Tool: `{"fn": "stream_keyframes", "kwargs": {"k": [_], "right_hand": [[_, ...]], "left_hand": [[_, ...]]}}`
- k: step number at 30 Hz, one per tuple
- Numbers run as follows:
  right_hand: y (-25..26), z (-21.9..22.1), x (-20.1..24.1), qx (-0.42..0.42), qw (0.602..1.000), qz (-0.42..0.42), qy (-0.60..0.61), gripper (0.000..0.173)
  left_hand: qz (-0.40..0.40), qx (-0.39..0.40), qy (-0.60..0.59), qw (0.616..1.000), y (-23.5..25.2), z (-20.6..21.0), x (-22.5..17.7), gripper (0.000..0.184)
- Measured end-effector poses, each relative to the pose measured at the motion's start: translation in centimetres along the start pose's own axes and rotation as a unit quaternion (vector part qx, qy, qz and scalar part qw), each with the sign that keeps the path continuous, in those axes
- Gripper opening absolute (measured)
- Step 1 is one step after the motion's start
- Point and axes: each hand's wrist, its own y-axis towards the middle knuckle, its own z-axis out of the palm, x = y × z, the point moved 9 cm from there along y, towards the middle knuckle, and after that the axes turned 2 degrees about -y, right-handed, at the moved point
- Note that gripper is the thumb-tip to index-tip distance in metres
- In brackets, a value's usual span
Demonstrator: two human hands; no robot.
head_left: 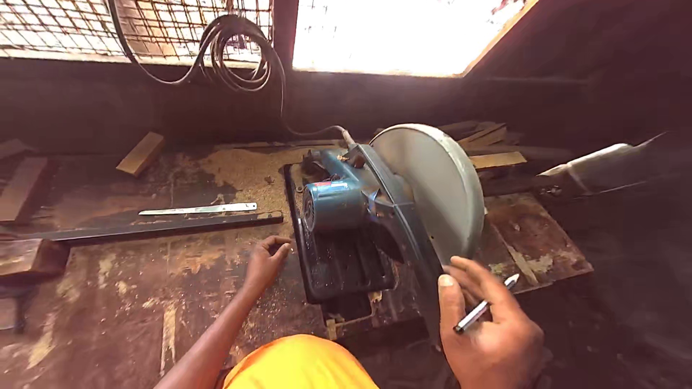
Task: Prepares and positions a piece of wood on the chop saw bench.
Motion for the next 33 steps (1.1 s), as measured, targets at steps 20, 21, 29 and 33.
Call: {"fn": "stream_keyframes", "kwargs": {"k": [20,21,29,33], "right_hand": [[-9.2,-7.7,-1.5,-0.088,0.964,-0.084,0.237,0.042],[-9.2,-7.6,-1.1,-0.082,0.963,-0.089,0.24,0.041],[-10.9,-9.0,2.5,0.005,0.941,-0.129,0.312,0.035],[-13.6,-5.5,3.3,0.111,0.949,-0.124,0.269,0.037]], "left_hand": [[0.061,0.041,0.167,0.983,2.1,7.9,-2.8,0.069],[0.052,0.029,0.174,0.983,2.7,7.9,-3.0,0.075],[0.086,0.011,0.198,0.976,3.5,7.8,-3.5,0.077],[0.188,-0.054,0.125,0.973,-2.8,5.7,-6.0,0.088]]}}
